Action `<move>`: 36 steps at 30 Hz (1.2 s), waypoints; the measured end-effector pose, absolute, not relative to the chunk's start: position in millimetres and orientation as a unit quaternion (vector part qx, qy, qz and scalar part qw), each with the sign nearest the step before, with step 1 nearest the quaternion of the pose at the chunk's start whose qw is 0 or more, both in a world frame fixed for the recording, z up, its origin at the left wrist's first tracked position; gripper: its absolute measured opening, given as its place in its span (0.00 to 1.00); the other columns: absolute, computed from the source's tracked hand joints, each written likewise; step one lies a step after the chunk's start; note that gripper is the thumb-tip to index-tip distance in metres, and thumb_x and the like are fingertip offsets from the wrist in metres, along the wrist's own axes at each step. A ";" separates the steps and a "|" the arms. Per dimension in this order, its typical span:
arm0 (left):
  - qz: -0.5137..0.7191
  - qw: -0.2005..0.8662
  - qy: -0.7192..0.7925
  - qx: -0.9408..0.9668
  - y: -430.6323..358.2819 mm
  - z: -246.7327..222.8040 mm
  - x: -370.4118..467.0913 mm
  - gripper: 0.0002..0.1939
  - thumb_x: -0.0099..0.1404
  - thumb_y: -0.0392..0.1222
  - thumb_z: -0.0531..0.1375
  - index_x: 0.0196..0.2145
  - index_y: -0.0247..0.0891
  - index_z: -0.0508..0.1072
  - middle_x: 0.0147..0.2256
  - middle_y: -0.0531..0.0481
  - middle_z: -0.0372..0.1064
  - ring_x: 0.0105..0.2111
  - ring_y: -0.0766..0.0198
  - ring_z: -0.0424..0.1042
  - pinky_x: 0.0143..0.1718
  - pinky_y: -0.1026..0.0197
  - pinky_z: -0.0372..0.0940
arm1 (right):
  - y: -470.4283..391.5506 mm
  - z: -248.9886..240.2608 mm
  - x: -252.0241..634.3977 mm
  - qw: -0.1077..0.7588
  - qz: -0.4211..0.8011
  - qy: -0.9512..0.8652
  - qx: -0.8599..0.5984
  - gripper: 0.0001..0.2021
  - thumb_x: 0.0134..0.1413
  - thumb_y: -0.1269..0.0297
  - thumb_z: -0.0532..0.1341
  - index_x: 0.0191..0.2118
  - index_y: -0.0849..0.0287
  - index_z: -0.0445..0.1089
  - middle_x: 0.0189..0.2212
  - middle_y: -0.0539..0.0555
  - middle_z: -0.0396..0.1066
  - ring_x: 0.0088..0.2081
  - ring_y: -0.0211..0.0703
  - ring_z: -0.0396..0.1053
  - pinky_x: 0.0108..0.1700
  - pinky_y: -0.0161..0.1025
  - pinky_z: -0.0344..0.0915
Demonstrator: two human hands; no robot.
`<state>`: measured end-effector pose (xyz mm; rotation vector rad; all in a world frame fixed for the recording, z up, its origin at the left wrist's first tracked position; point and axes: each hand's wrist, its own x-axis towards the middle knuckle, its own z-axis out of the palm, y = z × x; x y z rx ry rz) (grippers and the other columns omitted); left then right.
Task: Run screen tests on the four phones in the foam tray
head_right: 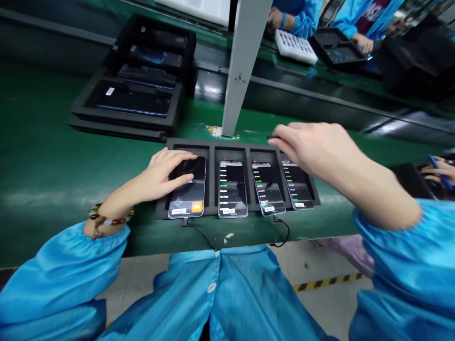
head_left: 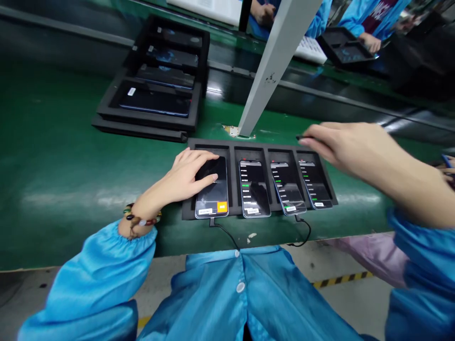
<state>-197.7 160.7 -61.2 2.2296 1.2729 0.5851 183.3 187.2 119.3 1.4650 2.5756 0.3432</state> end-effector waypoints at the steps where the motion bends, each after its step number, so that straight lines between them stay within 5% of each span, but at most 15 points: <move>1: 0.216 0.251 0.467 0.820 160.9 -61.6 -197.9 0.28 0.79 0.61 0.56 0.67 0.46 0.69 0.68 0.43 0.69 0.71 0.46 0.64 0.79 0.33 0.43 | 202.0 110.5 173.1 0.102 0.143 0.861 0.477 0.29 0.83 0.46 0.43 0.58 0.58 0.76 0.48 0.61 0.81 0.35 0.46 0.74 0.33 0.40 0.54; 9: 0.204 0.248 0.480 0.816 160.4 -60.2 -197.1 0.29 0.79 0.63 0.54 0.68 0.46 0.69 0.69 0.42 0.69 0.71 0.44 0.64 0.79 0.30 0.43 | 266.3 14.0 69.4 0.108 0.132 0.918 0.358 0.23 0.82 0.68 0.40 0.62 0.64 0.71 0.54 0.66 0.76 0.48 0.51 0.75 0.35 0.43 0.52; 16: 0.192 0.255 0.487 0.813 159.9 -59.1 -198.9 0.29 0.79 0.64 0.52 0.68 0.49 0.69 0.70 0.45 0.68 0.72 0.45 0.63 0.79 0.31 0.40 | 237.7 38.6 65.1 0.022 0.092 0.910 0.404 0.28 0.84 0.47 0.45 0.63 0.64 0.72 0.58 0.59 0.75 0.51 0.45 0.76 0.40 0.38 0.60; 21: 0.212 0.285 0.513 0.782 159.9 -61.1 -198.0 0.28 0.82 0.62 0.45 0.67 0.51 0.72 0.68 0.49 0.71 0.71 0.47 0.65 0.80 0.33 0.39 | 99.2 67.0 168.3 -0.073 0.125 0.810 0.568 0.26 0.82 0.49 0.52 0.33 0.56 0.74 0.27 0.51 0.76 0.28 0.40 0.74 0.30 0.41 0.57; 23: 0.225 0.293 0.525 0.767 160.2 -61.0 -196.0 0.29 0.82 0.61 0.42 0.66 0.50 0.73 0.66 0.49 0.74 0.70 0.48 0.66 0.80 0.34 0.41 | 43.6 51.8 205.0 -0.131 0.079 0.754 0.639 0.20 0.78 0.48 0.59 0.37 0.56 0.76 0.31 0.51 0.80 0.29 0.41 0.78 0.32 0.39 0.64; 27: 0.239 0.277 0.542 0.757 161.8 -60.0 -192.4 0.31 0.82 0.62 0.41 0.63 0.49 0.75 0.62 0.48 0.77 0.66 0.46 0.69 0.76 0.35 0.48 | -17.3 -3.9 228.0 -0.121 -0.036 0.706 0.697 0.22 0.74 0.40 0.61 0.47 0.56 0.77 0.41 0.57 0.84 0.40 0.51 0.83 0.42 0.44 0.75; 32: 0.254 0.246 0.547 0.759 161.3 -64.2 -188.1 0.31 0.83 0.61 0.40 0.60 0.47 0.77 0.57 0.45 0.78 0.61 0.46 0.72 0.73 0.35 0.54 | -22.5 -50.6 205.9 -0.230 -0.107 0.651 0.716 0.18 0.74 0.47 0.63 0.54 0.56 0.76 0.47 0.58 0.83 0.47 0.52 0.83 0.51 0.47 0.78; 36: 0.274 0.193 0.565 0.754 156.1 -72.3 -184.6 0.34 0.82 0.65 0.43 0.68 0.42 0.71 0.73 0.38 0.62 0.76 0.42 0.56 0.78 0.34 0.47 | -18.6 -58.1 198.4 -0.286 -0.134 0.626 0.713 0.12 0.74 0.52 0.63 0.51 0.54 0.76 0.42 0.55 0.81 0.40 0.49 0.80 0.46 0.46 0.78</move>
